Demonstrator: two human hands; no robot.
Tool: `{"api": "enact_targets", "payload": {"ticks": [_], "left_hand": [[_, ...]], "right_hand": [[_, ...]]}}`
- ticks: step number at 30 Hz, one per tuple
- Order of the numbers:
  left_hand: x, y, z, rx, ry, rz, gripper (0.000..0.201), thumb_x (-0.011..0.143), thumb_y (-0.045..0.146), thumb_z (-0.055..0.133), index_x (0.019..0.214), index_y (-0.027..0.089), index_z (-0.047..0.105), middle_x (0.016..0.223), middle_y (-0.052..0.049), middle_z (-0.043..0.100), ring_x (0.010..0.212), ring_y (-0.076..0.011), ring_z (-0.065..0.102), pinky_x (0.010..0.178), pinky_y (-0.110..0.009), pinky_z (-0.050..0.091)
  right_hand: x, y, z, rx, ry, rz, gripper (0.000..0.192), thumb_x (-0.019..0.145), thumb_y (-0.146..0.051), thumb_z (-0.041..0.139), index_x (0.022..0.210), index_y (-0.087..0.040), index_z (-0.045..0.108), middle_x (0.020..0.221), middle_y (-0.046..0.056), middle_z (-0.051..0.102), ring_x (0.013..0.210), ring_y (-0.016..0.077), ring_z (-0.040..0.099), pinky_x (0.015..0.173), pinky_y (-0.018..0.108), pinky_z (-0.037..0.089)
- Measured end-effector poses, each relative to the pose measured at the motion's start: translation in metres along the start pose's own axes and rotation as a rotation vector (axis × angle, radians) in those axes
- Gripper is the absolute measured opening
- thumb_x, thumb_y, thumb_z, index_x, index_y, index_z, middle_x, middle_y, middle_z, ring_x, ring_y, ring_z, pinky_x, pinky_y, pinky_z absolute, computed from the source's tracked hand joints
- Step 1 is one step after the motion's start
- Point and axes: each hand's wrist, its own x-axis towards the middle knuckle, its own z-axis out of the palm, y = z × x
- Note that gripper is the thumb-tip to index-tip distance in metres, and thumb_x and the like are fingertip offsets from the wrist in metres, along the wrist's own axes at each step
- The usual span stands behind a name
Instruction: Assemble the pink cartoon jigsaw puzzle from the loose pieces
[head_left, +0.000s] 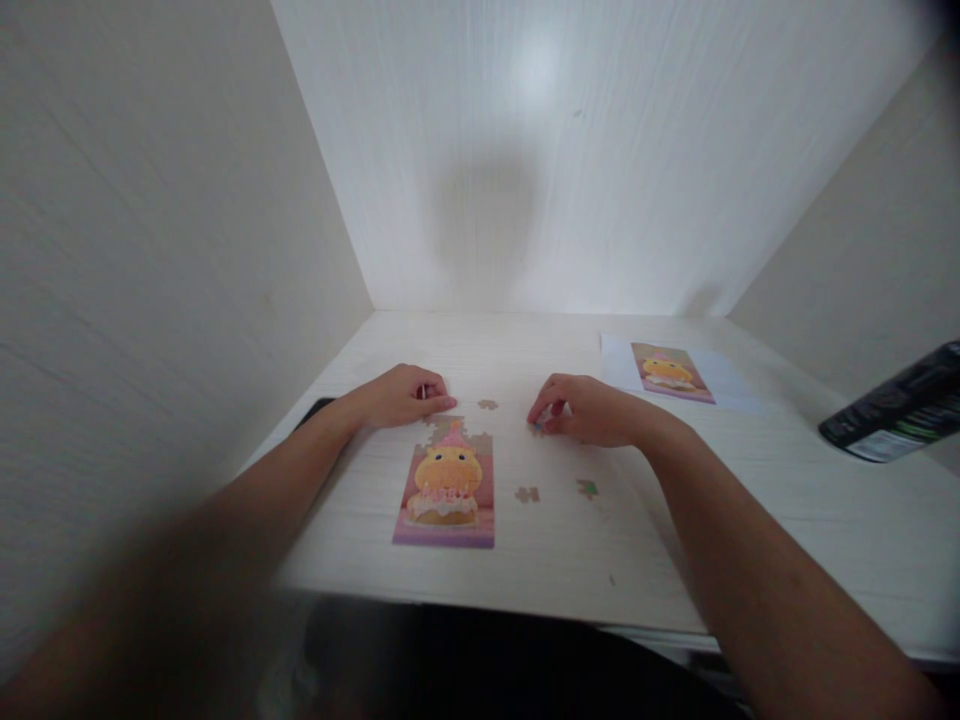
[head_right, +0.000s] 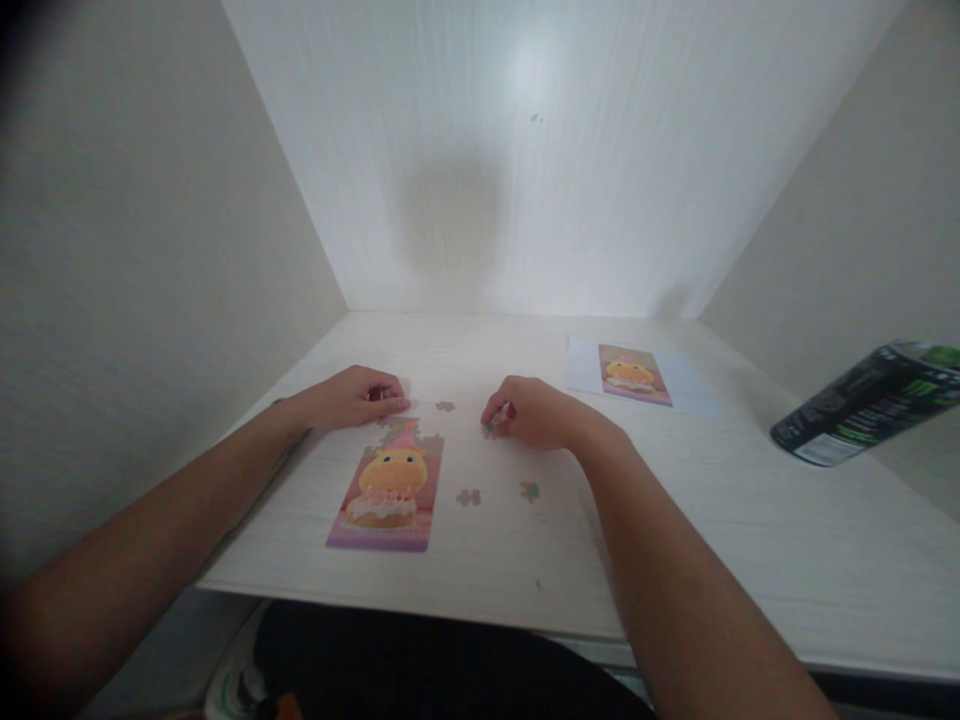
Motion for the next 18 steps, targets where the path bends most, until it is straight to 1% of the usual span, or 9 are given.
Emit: {"api": "enact_targets", "payload": {"ticks": [2, 6, 8, 10, 11, 13, 15, 16, 18], "left_hand": [[0.0, 0.001, 0.001, -0.013, 0.01, 0.011, 0.042, 0.087, 0.054, 0.05, 0.078, 0.015, 0.062, 0.063, 0.0, 0.056, 0.058, -0.0089, 0.044, 0.056, -0.023, 0.031], [0.0, 0.004, 0.001, -0.031, 0.025, 0.037, 0.041, 0.087, 0.053, 0.05, 0.083, 0.015, 0.064, 0.063, 0.0, 0.056, 0.058, -0.009, 0.044, 0.056, -0.023, 0.032], [-0.001, 0.005, 0.0, -0.029, 0.025, 0.041, 0.04, 0.087, 0.052, 0.051, 0.086, 0.015, 0.065, 0.064, 0.0, 0.057, 0.058, -0.0091, 0.045, 0.056, -0.023, 0.033], [-0.001, 0.007, 0.0, -0.024, 0.024, 0.048, 0.038, 0.087, 0.05, 0.052, 0.089, 0.015, 0.066, 0.066, 0.0, 0.058, 0.059, -0.0092, 0.045, 0.056, -0.023, 0.034], [-0.002, 0.007, 0.0, -0.021, 0.023, 0.054, 0.036, 0.086, 0.049, 0.054, 0.09, 0.015, 0.067, 0.067, 0.0, 0.058, 0.059, -0.0093, 0.046, 0.056, -0.023, 0.034], [-0.002, 0.008, 0.0, -0.025, 0.011, 0.071, 0.034, 0.085, 0.046, 0.056, 0.093, 0.015, 0.068, 0.068, -0.001, 0.059, 0.06, -0.0094, 0.047, 0.056, -0.023, 0.035], [-0.002, 0.009, 0.0, -0.032, -0.003, 0.089, 0.033, 0.084, 0.044, 0.058, 0.097, 0.016, 0.068, 0.067, 0.0, 0.058, 0.059, -0.0095, 0.048, 0.056, -0.023, 0.036], [-0.002, 0.009, 0.0, -0.034, -0.005, 0.096, 0.033, 0.083, 0.044, 0.059, 0.098, 0.016, 0.068, 0.067, 0.0, 0.058, 0.059, -0.0095, 0.049, 0.056, -0.023, 0.036], [-0.002, 0.008, 0.001, -0.025, 0.007, 0.101, 0.032, 0.083, 0.043, 0.06, 0.099, 0.017, 0.069, 0.066, 0.0, 0.058, 0.058, -0.0096, 0.049, 0.055, -0.023, 0.036]], "right_hand": [[0.001, 0.001, -0.001, -0.005, -0.015, 0.031, 0.019, 0.079, -0.018, 0.065, 0.093, -0.022, 0.077, 0.091, 0.007, 0.074, 0.078, 0.0183, 0.067, 0.069, 0.028, 0.051], [0.002, 0.001, -0.002, -0.049, 0.017, 0.106, 0.014, 0.079, -0.029, 0.069, 0.086, -0.019, 0.074, 0.085, 0.007, 0.073, 0.071, 0.0179, 0.065, 0.062, 0.028, 0.048], [0.003, 0.001, 0.0, -0.071, 0.035, 0.101, 0.015, 0.08, -0.033, 0.069, 0.081, -0.019, 0.072, 0.082, 0.007, 0.073, 0.068, 0.0177, 0.064, 0.06, 0.028, 0.047], [0.006, 0.0, 0.003, -0.088, 0.076, 0.069, 0.015, 0.083, -0.033, 0.066, 0.081, -0.019, 0.071, 0.082, 0.006, 0.073, 0.069, 0.0177, 0.063, 0.061, 0.029, 0.046], [0.008, -0.001, 0.006, -0.093, 0.124, 0.044, 0.015, 0.085, -0.031, 0.064, 0.084, -0.019, 0.072, 0.084, 0.007, 0.073, 0.071, 0.0178, 0.064, 0.064, 0.029, 0.047], [0.013, -0.006, 0.014, -0.087, 0.246, -0.019, 0.017, 0.087, -0.025, 0.06, 0.096, -0.018, 0.072, 0.096, 0.008, 0.073, 0.081, 0.0181, 0.065, 0.073, 0.03, 0.049], [0.018, -0.014, 0.023, -0.068, 0.334, -0.093, 0.027, 0.089, -0.021, 0.057, 0.112, -0.018, 0.07, 0.111, 0.009, 0.071, 0.095, 0.0188, 0.065, 0.085, 0.031, 0.048], [0.021, -0.019, 0.028, -0.064, 0.341, -0.133, 0.031, 0.09, -0.019, 0.055, 0.118, -0.018, 0.068, 0.118, 0.009, 0.069, 0.102, 0.0193, 0.063, 0.091, 0.032, 0.047], [0.026, -0.028, 0.036, -0.085, 0.299, -0.199, 0.035, 0.092, -0.017, 0.051, 0.124, -0.021, 0.065, 0.122, 0.007, 0.068, 0.111, 0.0202, 0.061, 0.097, 0.035, 0.044]]}}
